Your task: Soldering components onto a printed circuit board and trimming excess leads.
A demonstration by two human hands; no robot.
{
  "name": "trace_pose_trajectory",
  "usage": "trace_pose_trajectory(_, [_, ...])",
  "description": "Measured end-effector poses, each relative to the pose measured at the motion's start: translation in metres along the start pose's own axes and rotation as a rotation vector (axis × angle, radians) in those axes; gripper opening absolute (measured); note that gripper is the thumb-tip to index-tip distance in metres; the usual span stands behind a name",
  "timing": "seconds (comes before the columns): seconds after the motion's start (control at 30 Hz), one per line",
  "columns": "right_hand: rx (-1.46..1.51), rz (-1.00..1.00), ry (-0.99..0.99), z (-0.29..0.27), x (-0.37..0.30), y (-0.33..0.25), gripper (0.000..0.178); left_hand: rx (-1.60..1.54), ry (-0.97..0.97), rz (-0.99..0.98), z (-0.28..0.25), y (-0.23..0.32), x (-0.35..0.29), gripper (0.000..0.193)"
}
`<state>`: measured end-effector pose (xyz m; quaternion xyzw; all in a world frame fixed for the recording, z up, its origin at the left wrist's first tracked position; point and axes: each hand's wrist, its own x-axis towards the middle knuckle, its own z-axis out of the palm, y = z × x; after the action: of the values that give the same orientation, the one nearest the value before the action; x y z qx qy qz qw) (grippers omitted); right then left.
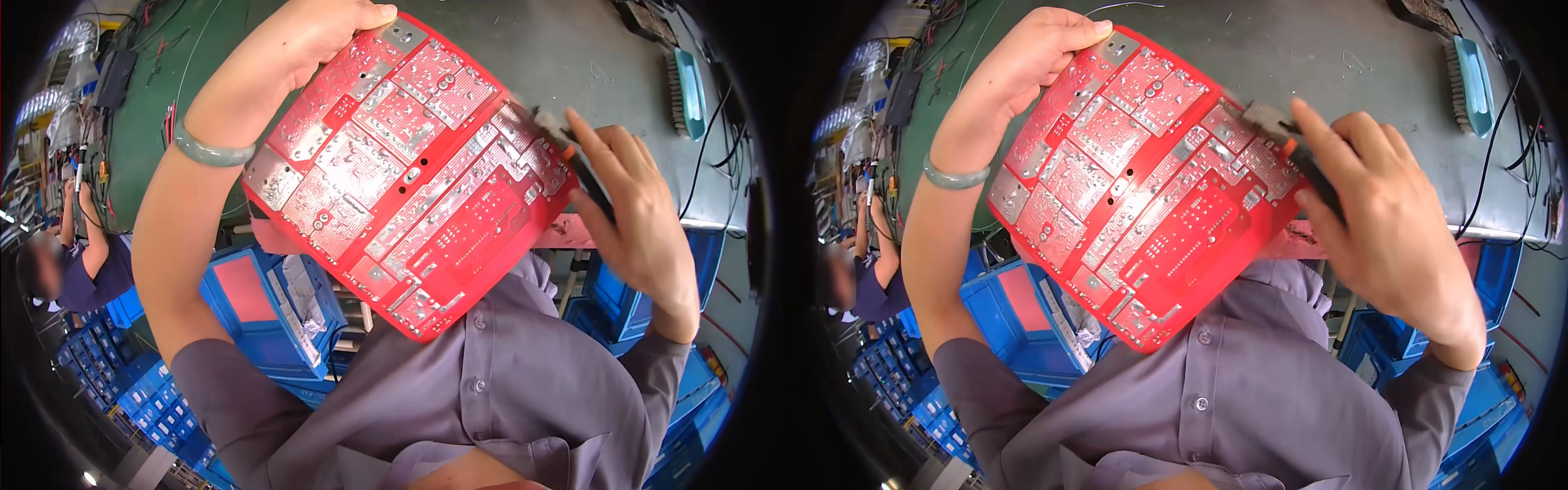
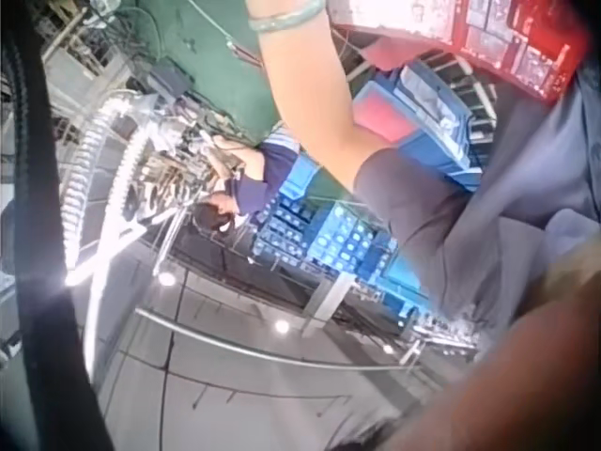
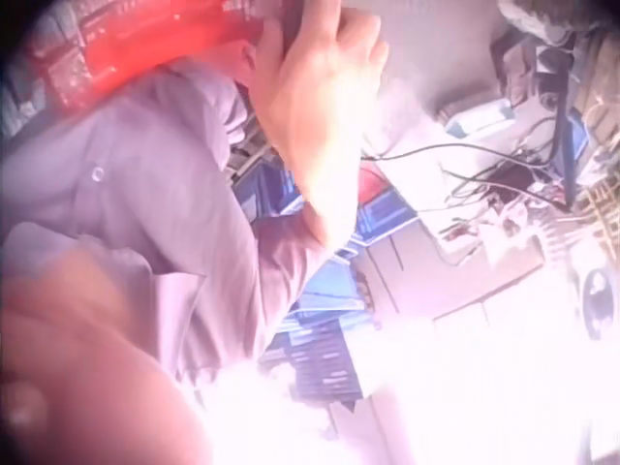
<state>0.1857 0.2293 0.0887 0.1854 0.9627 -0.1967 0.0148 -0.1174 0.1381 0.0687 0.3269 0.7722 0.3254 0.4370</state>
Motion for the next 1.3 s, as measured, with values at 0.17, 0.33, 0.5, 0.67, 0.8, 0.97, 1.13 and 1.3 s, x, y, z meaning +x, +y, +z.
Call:
trace_pose_trajectory(0.17, [-0.196, -0.009, 0.081, 0.010, 0.007, -0.017, 0.059, -0.043, -0.049, 0.024, -0.006, -0.010, 0.000, 0.027])
trace_pose_trajectory(0.33, [-0.280, -0.023, 0.117, 0.009, 0.014, -0.028, 0.055, -0.026, -0.037, 0.119, -0.008, -0.029, 0.020, 0.030])
trace_pose_trajectory(0.5, [-0.280, 0.007, 0.089, 0.011, 0.015, -0.034, 0.054, -0.055, -0.082, 0.153, -0.013, -0.036, 0.023, 0.031])
trace_pose_trajectory(0.67, [-0.239, 0.001, 0.069, 0.010, 0.016, -0.031, 0.053, -0.094, -0.083, 0.161, -0.009, -0.035, 0.021, 0.031])
trace_pose_trajectory(0.8, [-0.220, 0.000, 0.042, 0.008, 0.017, -0.029, 0.053, -0.077, -0.115, 0.152, -0.008, -0.030, 0.020, 0.031])
trace_pose_trajectory(0.97, [-0.239, -0.006, 0.042, 0.009, 0.018, -0.027, 0.052, -0.192, 0.058, 0.124, 0.006, -0.026, 0.013, 0.025])
trace_pose_trajectory(1.13, [-0.259, -0.001, 0.046, 0.010, 0.016, -0.026, 0.052, -0.199, 0.020, 0.118, 0.004, -0.025, 0.015, 0.024])
trace_pose_trajectory(1.3, [-0.266, -0.030, 0.050, 0.012, 0.018, -0.024, 0.054, -0.090, -0.047, 0.135, -0.004, -0.026, 0.019, 0.023])
